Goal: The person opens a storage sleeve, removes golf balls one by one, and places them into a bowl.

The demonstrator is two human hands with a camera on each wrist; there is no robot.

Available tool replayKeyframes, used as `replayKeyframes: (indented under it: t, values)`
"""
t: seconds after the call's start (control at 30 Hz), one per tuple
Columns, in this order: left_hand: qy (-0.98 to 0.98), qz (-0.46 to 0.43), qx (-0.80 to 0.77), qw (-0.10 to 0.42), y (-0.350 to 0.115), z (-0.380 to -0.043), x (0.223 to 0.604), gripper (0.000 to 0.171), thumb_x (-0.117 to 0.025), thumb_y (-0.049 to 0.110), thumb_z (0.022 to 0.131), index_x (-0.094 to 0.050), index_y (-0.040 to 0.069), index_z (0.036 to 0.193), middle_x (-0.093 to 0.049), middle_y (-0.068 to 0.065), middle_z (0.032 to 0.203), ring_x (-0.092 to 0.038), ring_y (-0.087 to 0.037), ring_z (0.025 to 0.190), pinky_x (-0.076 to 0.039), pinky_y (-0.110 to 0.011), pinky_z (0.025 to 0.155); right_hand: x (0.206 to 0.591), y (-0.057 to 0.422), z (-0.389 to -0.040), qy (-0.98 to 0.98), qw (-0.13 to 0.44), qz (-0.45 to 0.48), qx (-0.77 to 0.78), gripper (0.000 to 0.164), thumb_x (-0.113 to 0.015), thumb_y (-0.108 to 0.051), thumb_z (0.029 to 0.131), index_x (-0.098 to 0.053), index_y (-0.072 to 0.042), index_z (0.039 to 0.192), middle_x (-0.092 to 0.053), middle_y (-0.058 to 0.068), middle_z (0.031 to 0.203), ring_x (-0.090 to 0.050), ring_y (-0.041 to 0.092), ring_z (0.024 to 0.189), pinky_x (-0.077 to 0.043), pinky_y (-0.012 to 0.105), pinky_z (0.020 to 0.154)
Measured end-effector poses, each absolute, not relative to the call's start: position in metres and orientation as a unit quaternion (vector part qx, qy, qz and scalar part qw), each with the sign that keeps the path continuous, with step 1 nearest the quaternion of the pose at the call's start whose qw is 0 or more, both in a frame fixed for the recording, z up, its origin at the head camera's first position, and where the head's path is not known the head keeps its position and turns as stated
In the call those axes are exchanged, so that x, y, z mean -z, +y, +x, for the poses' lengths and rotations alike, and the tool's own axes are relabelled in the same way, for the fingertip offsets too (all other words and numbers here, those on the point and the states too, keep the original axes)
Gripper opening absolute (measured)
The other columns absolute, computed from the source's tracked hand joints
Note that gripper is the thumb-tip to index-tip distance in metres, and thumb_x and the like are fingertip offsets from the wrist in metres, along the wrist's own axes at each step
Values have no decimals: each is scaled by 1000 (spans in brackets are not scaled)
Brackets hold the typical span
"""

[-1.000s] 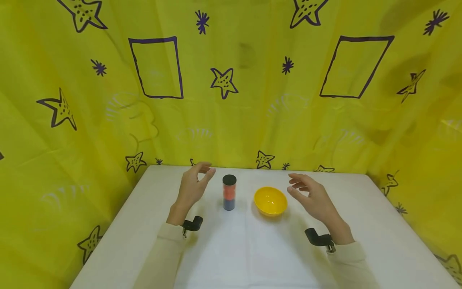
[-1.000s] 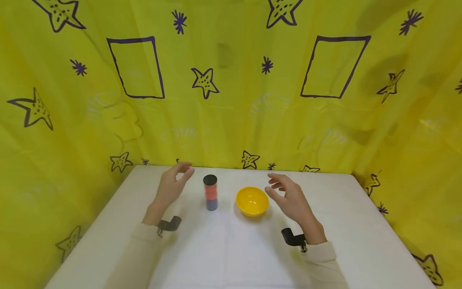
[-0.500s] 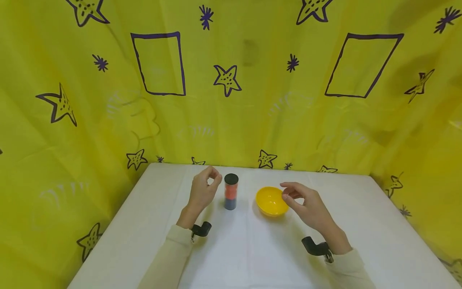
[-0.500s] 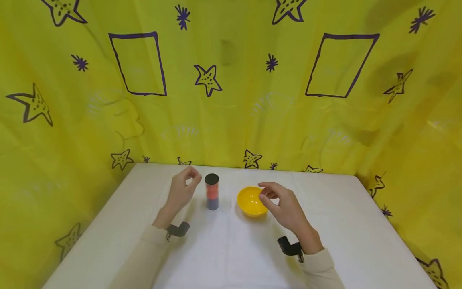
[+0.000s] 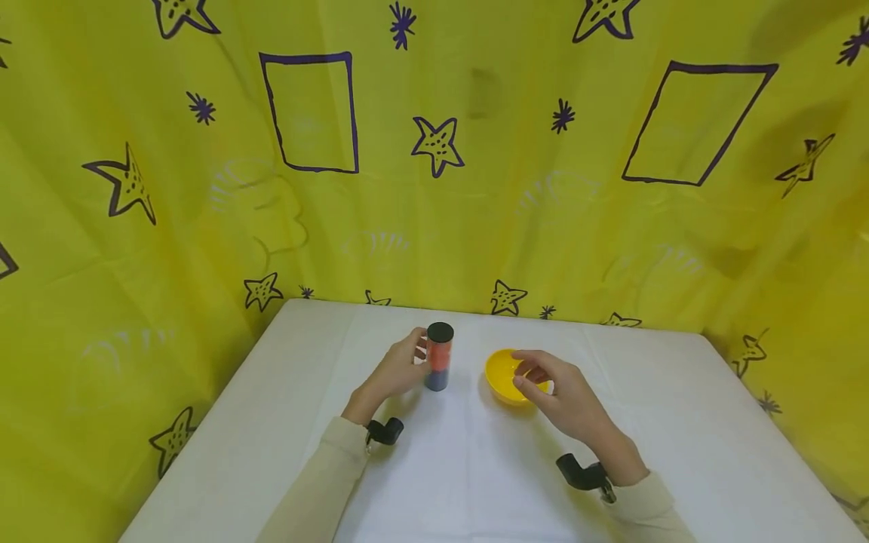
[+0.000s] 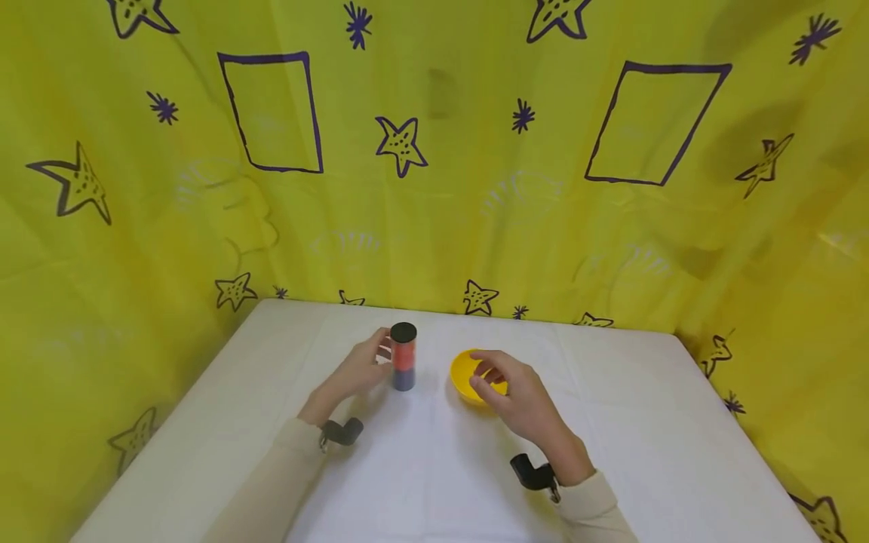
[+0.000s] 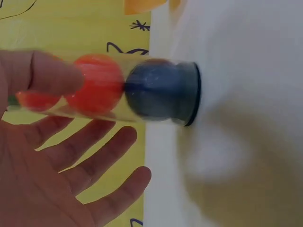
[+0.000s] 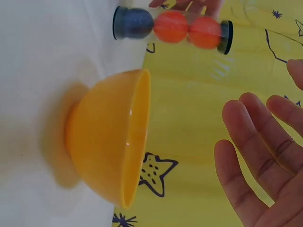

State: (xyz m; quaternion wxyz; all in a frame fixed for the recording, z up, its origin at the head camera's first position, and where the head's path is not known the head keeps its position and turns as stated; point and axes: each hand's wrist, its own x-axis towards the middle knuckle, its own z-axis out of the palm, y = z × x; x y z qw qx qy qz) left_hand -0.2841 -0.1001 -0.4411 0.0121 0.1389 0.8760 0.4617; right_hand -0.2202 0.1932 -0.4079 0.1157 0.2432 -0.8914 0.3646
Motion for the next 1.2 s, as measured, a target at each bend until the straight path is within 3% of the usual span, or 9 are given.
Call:
replayKeyframes:
  t: [0.1, 0.23, 0.47, 0.77, 1.0, 1.2]
  values:
    - [881, 144, -447, 55, -97, -284, 442, 52, -69, 14, 91, -49, 8, 138, -64, -14, 131, -61, -30, 118, -53, -50, 99, 410, 190, -221, -892, 108, 243, -366, 38, -70, -15, 98, -63, -5, 133, -70, -2, 103, -65, 12, 93, -58, 31, 86]
    - [885, 136, -440, 66, -95, -283, 446, 56, -77, 22, 89, -50, 9, 136, -67, -13, 129, -63, -29, 115, -52, -48, 99, 412, 187, -221, -892, 102, 237, -371, 39, -70, -17, 98, -63, -5, 134, -70, -2, 103, -66, 14, 93, -58, 31, 87]
    - [887, 137, -438, 56, -93, -282, 450, 52, -79, 23, 90, -53, 8, 132, -67, -13, 124, -64, -30, 111, -54, -46, 93, 414, 183, -219, -894, 89, 206, -387, 42, -70, -18, 98, -60, -4, 137, -69, 1, 103, -64, 16, 92, -58, 33, 87]
    - [885, 191, -422, 39, -88, -283, 457, 41, -79, 17, 90, -57, 17, 125, -68, -12, 124, -64, -34, 116, -53, -53, 98, 419, 180, -219, -896, 60, 182, -400, 46, -70, -23, 98, -58, -5, 139, -69, 3, 104, -64, 14, 91, -56, 25, 83]
    - [882, 256, -395, 8, -82, -286, 463, 45, -77, 8, 90, -61, 15, 132, -70, -5, 119, -64, -26, 114, -50, -50, 105, 422, 175, -219, -887, 66, 185, -418, 45, -72, -20, 96, -58, -4, 136, -69, 5, 101, -66, 19, 88, -56, 26, 79]
    - [895, 262, -361, 13, -75, -281, 462, 50, -76, 11, 92, -59, 16, 138, -66, -5, 127, -61, -23, 116, -49, -46, 109, 422, 172, -218, -886, 74, 184, -419, 44, -73, -20, 95, -59, -6, 134, -70, 3, 99, -67, 20, 87, -56, 26, 78]
